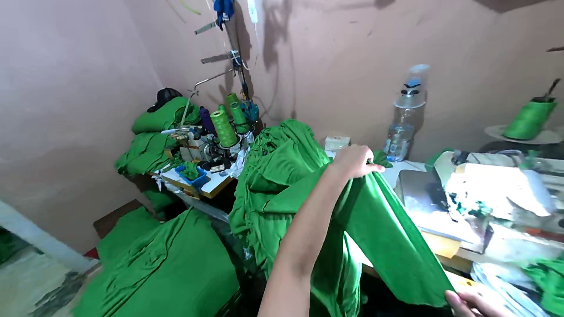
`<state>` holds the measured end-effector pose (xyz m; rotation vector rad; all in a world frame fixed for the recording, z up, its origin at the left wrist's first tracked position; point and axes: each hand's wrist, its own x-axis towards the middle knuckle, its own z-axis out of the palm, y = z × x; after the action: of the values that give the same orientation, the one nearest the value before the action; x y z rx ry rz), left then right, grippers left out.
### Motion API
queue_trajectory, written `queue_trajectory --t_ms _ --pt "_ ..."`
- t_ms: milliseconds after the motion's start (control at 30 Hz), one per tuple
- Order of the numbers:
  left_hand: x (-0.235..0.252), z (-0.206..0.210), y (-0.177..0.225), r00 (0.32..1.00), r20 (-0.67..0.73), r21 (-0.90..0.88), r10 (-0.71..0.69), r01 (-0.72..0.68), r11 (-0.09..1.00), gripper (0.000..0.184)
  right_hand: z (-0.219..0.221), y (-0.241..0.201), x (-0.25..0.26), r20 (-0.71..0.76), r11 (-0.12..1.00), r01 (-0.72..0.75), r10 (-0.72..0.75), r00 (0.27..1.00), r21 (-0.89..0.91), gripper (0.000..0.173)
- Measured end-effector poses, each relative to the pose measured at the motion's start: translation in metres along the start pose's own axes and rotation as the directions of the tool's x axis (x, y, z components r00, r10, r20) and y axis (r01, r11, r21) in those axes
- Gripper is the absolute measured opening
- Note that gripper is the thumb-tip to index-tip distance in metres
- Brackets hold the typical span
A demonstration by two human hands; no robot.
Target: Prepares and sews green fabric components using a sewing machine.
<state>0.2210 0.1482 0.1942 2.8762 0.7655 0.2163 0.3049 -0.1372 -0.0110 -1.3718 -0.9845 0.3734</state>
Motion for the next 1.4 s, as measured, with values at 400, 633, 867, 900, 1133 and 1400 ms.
queue_trajectory --t_ms 400,633,867,900,1133,1400 --pt "-0.112 0.117 0.061 0.979 -0.138 -0.543 0.152 -0.203 0.815 0.044 0.015 0.004 0.042 0.044 0.844 -0.18 0.183 0.982 0.505 0.024" --pt "-0.133 0.159 0.07 0.948 -0.304 -0.679 -0.093 -0.147 0.719 0.015 0.032 -0.005 0.046 0.043 0.819 -0.137 0.136 0.99 0.557 0.029" --pt "-0.139 0.147 0.059 0.773 -0.567 -0.454 -0.284 -0.006 0.891 0.016 0.007 0.021 0.057 -0.068 0.941 0.297 -0.31 0.948 -0.161 0.015" --pt "-0.139 0.148 0.059 0.776 -0.539 -0.529 -0.327 -0.01 0.849 0.017 0.005 0.023 0.058 -0.083 0.933 0.283 -0.307 0.948 -0.222 0.015" --pt "-0.123 0.152 0.072 0.881 0.307 -0.899 -0.359 0.144 -0.414 0.032 0.0 0.004 0.07 0.342 0.566 -0.562 0.454 0.823 0.603 0.027" --pt "-0.116 0.202 0.071 0.77 -0.478 -0.58 -0.423 0.085 0.81 0.028 0.003 0.017 0.074 0.112 0.904 -0.425 0.427 0.897 -0.042 0.016"
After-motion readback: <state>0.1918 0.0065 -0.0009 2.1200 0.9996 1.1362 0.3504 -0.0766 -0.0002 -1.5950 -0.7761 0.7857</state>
